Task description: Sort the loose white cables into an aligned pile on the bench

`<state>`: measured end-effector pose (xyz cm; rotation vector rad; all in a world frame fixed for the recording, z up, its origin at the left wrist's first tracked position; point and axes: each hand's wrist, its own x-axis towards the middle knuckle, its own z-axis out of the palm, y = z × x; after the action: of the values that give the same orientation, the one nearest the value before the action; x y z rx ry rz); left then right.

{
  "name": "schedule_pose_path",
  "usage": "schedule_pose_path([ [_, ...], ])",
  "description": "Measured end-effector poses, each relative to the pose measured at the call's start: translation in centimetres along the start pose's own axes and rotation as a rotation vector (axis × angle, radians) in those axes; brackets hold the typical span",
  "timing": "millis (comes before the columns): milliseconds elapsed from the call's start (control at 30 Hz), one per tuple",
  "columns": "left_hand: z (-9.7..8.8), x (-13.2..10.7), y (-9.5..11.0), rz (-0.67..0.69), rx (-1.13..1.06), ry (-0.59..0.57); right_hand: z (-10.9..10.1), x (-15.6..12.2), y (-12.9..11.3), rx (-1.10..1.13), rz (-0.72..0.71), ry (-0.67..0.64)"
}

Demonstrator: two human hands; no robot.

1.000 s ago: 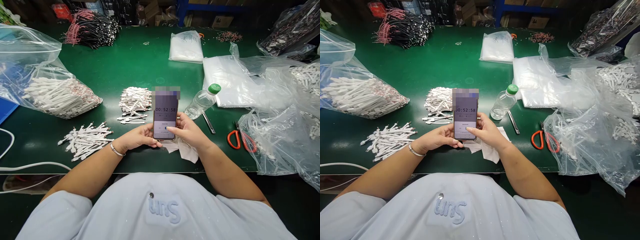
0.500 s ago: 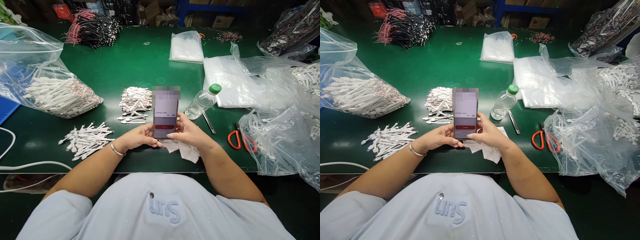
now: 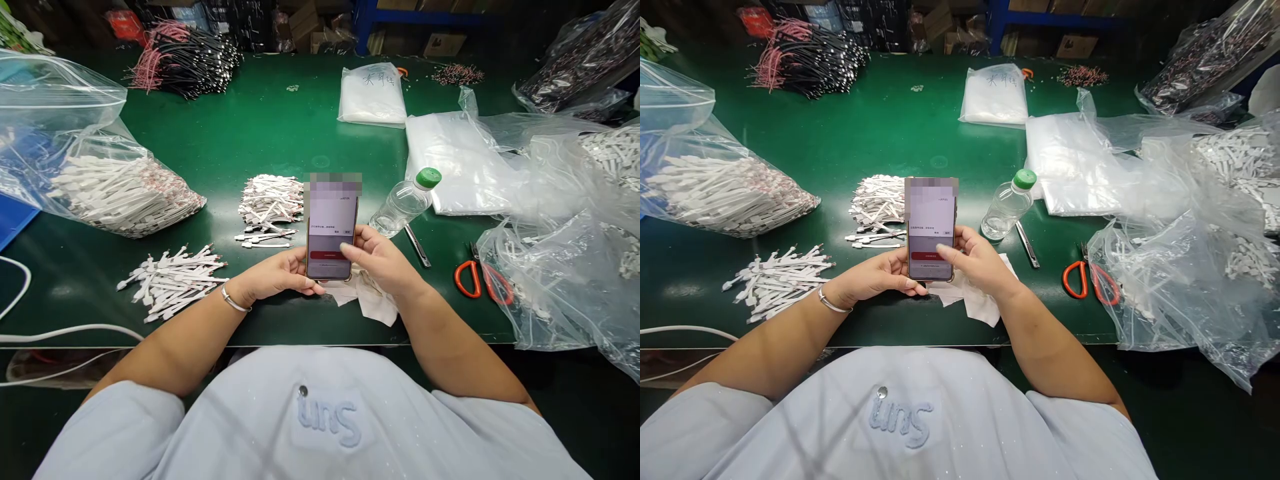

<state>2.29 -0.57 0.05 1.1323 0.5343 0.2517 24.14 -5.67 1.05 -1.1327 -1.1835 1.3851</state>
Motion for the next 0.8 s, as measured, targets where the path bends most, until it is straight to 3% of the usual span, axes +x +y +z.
schedule_pose_path([
  [100,0.1,0.0,0.0,-0.009,0.012,-0.004,0.2,0.3,0.3,0.032,0.001,0.112],
  [433,0.7,0.0,0.1,-0.065,-0.002,-0.029,0.3,1.4,-0.6,0.079,-0.102,0.307],
  [800,1.1,0.2,0.0,-0.090,0.047,-0.088,-0.1,2.7,-0.7,0.167,-0.126,0.412],
])
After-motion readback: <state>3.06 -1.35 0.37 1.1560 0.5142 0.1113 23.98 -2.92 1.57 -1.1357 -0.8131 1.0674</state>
